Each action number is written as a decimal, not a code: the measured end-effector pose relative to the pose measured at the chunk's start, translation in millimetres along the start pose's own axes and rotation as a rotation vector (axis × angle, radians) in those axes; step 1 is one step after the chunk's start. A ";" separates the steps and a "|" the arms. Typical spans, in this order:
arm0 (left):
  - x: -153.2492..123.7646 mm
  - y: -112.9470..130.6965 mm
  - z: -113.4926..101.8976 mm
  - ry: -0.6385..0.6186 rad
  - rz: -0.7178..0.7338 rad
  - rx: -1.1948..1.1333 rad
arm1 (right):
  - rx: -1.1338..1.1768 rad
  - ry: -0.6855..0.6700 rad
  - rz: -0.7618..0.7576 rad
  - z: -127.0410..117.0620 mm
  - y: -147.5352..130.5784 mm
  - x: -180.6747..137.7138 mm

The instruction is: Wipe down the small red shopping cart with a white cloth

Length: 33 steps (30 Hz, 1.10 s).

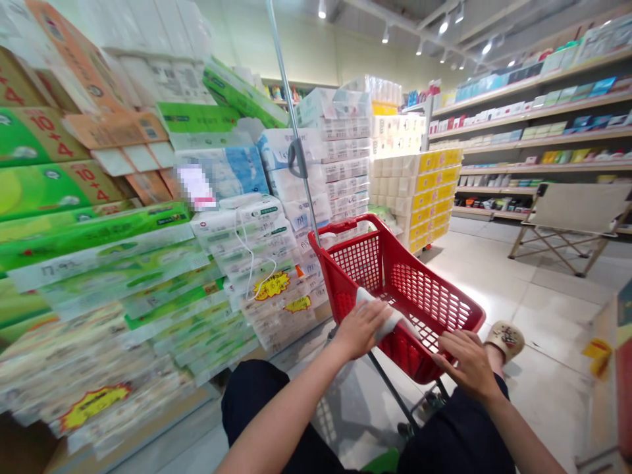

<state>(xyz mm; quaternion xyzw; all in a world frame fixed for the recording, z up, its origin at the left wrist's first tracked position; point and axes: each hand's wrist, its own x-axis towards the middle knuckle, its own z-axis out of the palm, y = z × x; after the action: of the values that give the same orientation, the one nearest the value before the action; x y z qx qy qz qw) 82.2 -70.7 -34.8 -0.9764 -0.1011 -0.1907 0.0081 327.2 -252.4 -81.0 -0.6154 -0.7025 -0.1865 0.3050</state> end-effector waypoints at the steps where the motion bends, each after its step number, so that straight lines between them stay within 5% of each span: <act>1: 1.7 -15.5 -5.4 0.005 -0.048 0.028 | -0.003 0.006 -0.002 -0.2 0.7 -0.8; 5: 10.8 -67.4 -23.4 0.021 -0.261 0.113 | -0.007 0.005 -0.002 0.5 -0.3 -0.9; 8: 15.8 -69.6 -22.4 0.040 -0.341 0.101 | -0.016 0.013 0.005 2.2 -3.5 1.5; 15: -0.1 39.9 14.8 0.053 -0.128 -0.101 | -0.042 0.078 0.020 4.6 -7.0 4.2; 18: -6.9 63.4 17.0 0.014 0.041 -0.123 | -0.033 0.066 0.010 4.0 -6.0 3.4; 22: -2.4 26.3 2.8 -0.045 0.155 -0.032 | -0.022 0.050 0.009 3.3 -5.5 3.2; 28: 10.4 -71.1 -27.3 0.031 -0.259 0.085 | -0.025 0.042 0.020 4.2 -7.2 4.9; 30: 10.9 -81.1 -30.3 0.038 -0.321 0.087 | -0.030 0.049 0.014 6.1 -7.1 4.9; 33: 8.1 -60.9 -21.4 0.057 -0.342 0.051 | -0.041 0.061 0.021 9.4 -6.4 4.6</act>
<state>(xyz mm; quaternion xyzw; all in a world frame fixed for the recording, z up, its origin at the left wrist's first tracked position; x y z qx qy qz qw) 69.4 -10.7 -13.3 -0.9386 -0.2703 -0.2145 0.0030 318.9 -244.0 -84.3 -0.6228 -0.6824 -0.2163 0.3158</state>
